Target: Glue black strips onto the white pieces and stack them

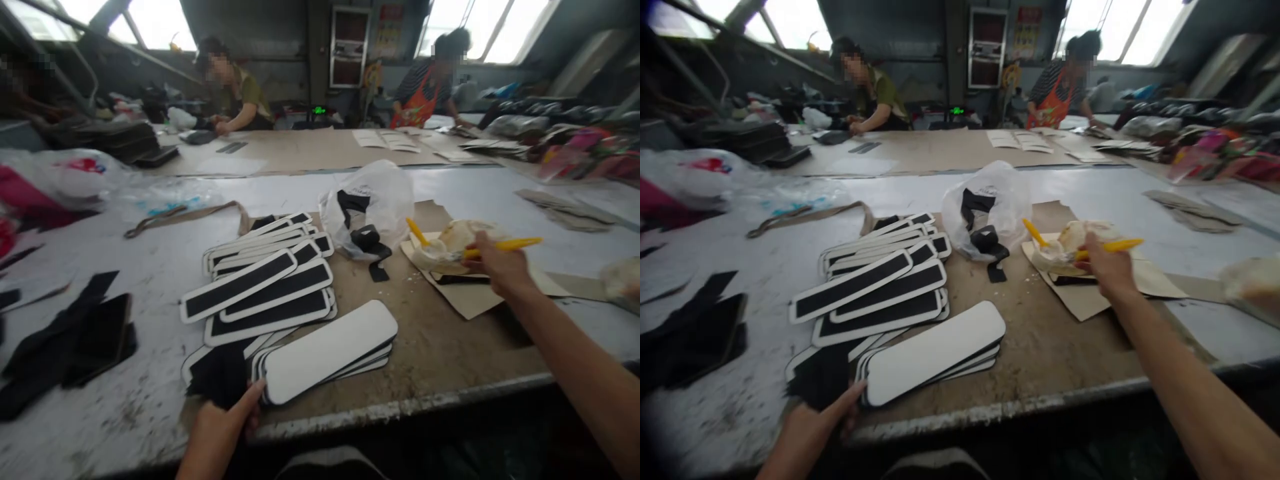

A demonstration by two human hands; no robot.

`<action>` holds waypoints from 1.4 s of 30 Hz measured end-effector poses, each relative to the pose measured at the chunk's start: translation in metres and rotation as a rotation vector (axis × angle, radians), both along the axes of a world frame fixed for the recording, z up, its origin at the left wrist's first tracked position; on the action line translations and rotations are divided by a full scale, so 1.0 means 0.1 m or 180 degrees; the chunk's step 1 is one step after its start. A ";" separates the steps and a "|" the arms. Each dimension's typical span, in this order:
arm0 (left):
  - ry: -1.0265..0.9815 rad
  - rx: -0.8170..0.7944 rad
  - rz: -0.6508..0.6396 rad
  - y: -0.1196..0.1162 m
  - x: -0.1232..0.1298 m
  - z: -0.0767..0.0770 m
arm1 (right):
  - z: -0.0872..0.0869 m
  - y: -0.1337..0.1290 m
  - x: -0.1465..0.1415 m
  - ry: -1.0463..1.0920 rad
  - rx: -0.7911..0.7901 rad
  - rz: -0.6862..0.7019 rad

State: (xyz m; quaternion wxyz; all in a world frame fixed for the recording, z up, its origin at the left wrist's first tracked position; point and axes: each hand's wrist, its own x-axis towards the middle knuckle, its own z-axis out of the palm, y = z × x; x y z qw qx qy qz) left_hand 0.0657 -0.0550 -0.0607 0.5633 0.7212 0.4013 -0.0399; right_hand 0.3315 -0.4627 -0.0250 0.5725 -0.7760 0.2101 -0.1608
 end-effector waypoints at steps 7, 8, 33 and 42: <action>-0.0346 -0.0442 0.0273 0.05 0.03 -0.12 | -0.03 0.79 -1.02 0.0134 0.0743 0.1146; -0.0369 -0.0405 0.0274 0.05 0.02 -0.12 | -0.05 1.03 -1.21 0.0193 0.0814 0.1411; 0.0173 -0.0007 -0.0402 0.11 0.08 -0.12 | -0.16 2.51 -1.91 0.0430 0.0132 0.2791; 0.0295 -0.0077 -0.0454 0.15 0.09 -0.22 | -0.18 1.79 -1.59 -0.0295 -0.1346 0.2196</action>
